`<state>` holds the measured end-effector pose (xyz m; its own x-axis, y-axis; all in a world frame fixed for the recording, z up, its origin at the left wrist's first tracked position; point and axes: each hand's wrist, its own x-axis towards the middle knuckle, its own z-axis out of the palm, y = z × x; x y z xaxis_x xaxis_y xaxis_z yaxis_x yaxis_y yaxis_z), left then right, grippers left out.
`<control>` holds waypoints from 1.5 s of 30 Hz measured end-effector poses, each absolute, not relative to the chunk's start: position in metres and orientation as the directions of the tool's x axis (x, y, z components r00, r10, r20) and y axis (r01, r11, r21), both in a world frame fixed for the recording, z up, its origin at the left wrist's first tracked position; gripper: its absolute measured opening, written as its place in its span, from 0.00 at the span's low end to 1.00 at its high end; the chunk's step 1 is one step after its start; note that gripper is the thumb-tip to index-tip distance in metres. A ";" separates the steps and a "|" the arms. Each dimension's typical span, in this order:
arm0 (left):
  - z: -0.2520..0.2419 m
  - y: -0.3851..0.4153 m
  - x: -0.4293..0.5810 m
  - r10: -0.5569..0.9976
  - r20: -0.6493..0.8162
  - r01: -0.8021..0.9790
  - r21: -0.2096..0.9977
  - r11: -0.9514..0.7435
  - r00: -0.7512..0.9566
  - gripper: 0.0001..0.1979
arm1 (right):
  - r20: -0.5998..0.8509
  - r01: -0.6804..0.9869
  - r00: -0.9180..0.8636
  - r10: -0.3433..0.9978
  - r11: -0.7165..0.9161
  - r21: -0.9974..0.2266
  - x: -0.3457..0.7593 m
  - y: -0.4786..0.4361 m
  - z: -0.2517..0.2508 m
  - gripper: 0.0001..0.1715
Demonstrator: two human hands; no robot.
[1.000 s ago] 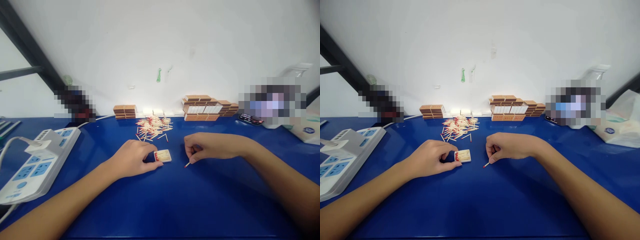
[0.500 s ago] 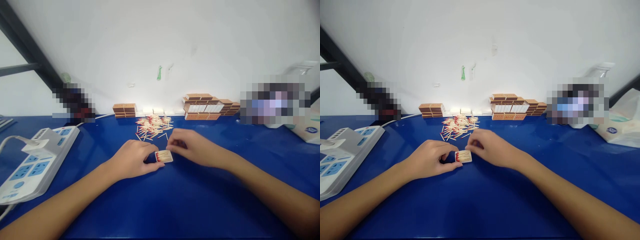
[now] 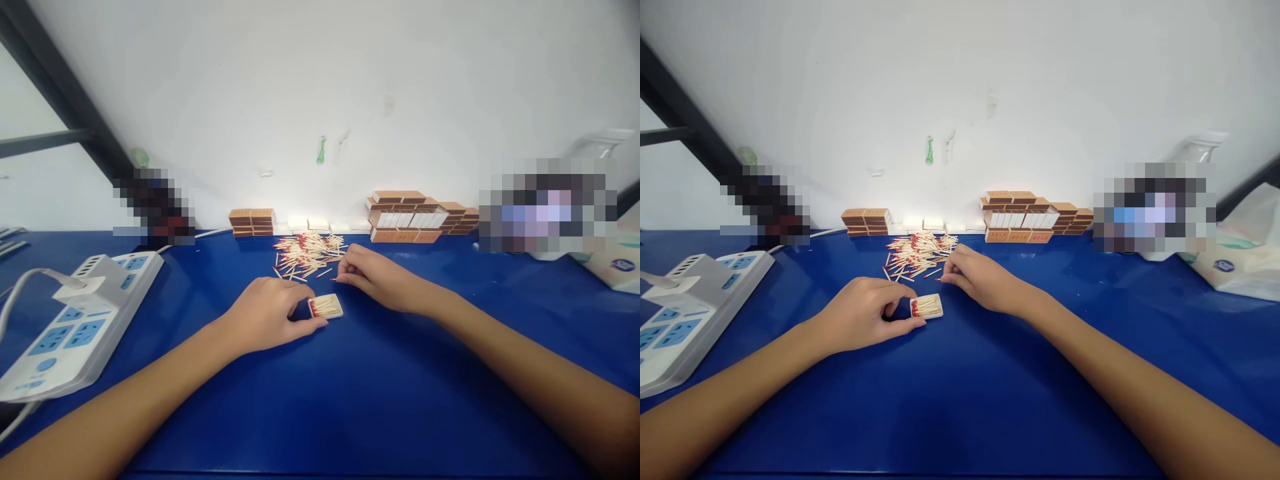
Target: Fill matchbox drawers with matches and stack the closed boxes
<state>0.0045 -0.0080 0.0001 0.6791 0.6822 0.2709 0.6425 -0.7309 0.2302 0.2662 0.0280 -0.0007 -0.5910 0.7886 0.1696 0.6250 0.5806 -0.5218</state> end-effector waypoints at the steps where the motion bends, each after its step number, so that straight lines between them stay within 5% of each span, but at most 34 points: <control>1: -0.001 -0.008 0.005 0.691 0.276 0.654 0.223 -0.722 0.669 0.17 | 0.184 0.605 -0.596 0.782 0.588 -0.538 0.263 0.020 0.003 0.13; 6: -0.002 -0.008 0.006 0.705 0.270 0.670 0.224 -0.708 0.655 0.16 | 0.159 0.571 -0.628 0.761 0.591 -0.570 0.245 0.000 0.008 0.13; 10: -0.001 -0.009 0.006 0.700 0.276 0.667 0.215 -0.713 0.659 0.17 | 0.306 0.575 -0.575 0.759 0.641 -0.508 0.244 0.025 -0.006 0.07; 12: -0.001 -0.010 0.006 0.698 0.274 0.665 0.214 -0.715 0.662 0.17 | 0.332 0.592 -0.577 0.746 0.662 -0.460 0.245 0.040 -0.013 0.12; 29: -0.002 -0.006 0.003 0.718 0.264 0.684 0.221 -0.695 0.644 0.17 | 0.178 0.734 -0.556 0.812 0.580 -0.353 0.252 0.044 -0.017 0.11; 36: -0.001 -0.005 0.003 0.721 0.261 0.688 0.220 -0.692 0.642 0.19 | 0.130 0.674 -0.604 0.786 0.591 -0.443 0.264 0.012 0.017 0.15; 45: 0.002 -0.006 0.004 0.689 0.230 0.642 0.251 -0.724 0.687 0.18 | 0.095 0.644 -0.683 0.724 0.659 -0.387 0.246 -0.011 0.012 0.12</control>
<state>0.0036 -0.0055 0.0019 0.6869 0.6893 0.2304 0.6424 -0.7241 0.2510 0.2460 -0.0113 0.0116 -0.6834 0.7238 0.0949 0.6445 0.6593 -0.3873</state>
